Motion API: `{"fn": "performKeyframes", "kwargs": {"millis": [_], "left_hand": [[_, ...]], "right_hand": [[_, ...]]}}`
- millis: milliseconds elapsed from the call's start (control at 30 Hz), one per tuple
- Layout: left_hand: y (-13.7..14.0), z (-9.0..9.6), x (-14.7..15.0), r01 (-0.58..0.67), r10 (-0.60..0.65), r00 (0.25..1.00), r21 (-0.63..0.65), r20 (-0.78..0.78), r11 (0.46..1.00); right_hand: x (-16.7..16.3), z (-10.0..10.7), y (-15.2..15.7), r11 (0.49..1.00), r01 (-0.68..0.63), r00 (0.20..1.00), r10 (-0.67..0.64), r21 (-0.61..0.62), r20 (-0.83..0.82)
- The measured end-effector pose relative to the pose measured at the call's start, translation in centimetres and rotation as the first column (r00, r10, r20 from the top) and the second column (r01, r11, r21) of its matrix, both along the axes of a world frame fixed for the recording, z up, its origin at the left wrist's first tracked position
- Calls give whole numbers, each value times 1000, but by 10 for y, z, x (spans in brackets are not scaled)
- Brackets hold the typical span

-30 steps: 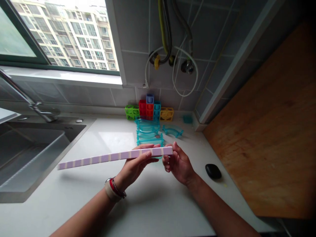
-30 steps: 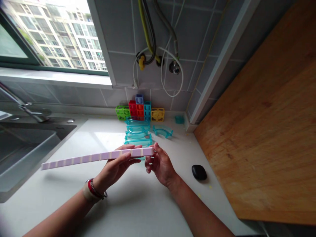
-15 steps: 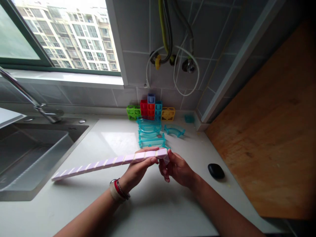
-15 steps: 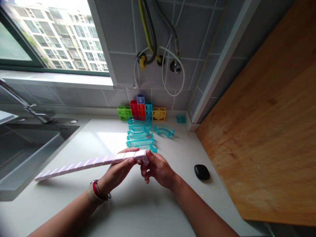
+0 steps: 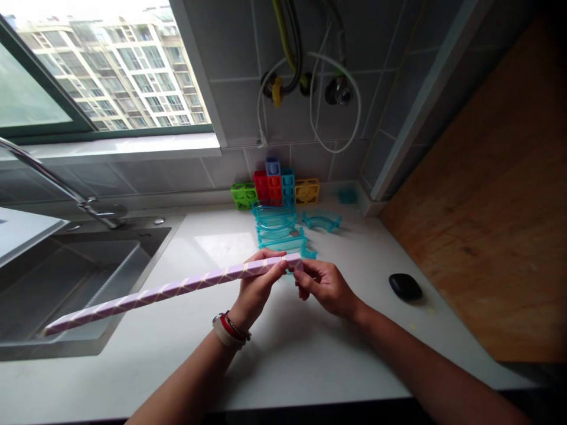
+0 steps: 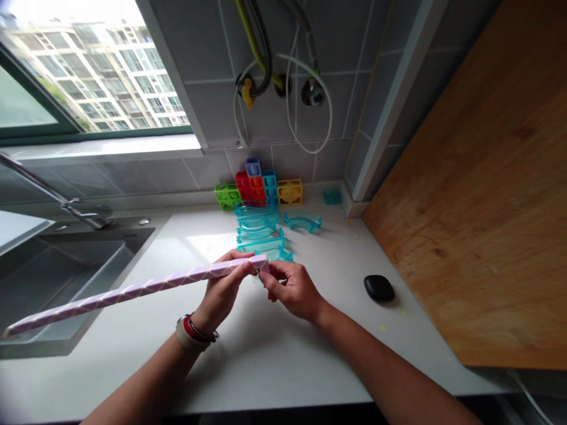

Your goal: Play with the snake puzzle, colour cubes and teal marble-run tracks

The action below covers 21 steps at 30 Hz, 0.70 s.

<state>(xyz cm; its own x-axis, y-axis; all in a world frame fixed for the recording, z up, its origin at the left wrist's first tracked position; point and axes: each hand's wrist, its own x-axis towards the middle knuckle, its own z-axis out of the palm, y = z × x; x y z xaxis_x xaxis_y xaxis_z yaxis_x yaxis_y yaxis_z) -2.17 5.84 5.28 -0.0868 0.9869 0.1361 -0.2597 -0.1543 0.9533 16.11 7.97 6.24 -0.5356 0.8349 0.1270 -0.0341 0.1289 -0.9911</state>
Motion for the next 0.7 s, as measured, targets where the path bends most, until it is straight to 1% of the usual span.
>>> {"fn": "performKeyframes", "kwargs": {"millis": [167,233,300,367,433,533,600,633,667,700], "left_hand": [[2,1,-3,-10,10,1000,2,-23,1000],[3,1,-3,-6,7,1000,3,-22,1000],[3,1,-3,-8,8,1000,2,-17,1000],[2,1,-2,6,-6,1000,-6,-15,1000],[1,-1,-1,40,-40,999,-21,-9,999],[0,-2,0,101,-99,994,-53,39,994],[0,-1,-1,125,-120,990,-62,76,990],[0,-1,-1,129,-124,989,-57,83,990],[0,0,-1,129,-125,989,-46,80,991],[0,2,-1,128,-126,990,-31,69,991]], "right_hand": [[-1,-5,1,986,75,993,-87,146,80],[-1,-7,1,984,85,992,-99,154,82],[0,-7,2,994,54,997,-59,94,57],[1,-8,3,1000,-21,1000,21,-6,-2],[1,-10,3,992,-94,993,88,-89,-74],[1,-13,3,974,-158,979,133,-162,-155],[1,-15,2,947,-224,959,173,-228,-226],[0,-15,2,919,-277,939,196,-281,-284],[0,-14,2,872,-347,910,222,-346,-351],[1,-13,2,804,-428,873,249,-413,-420]]}}
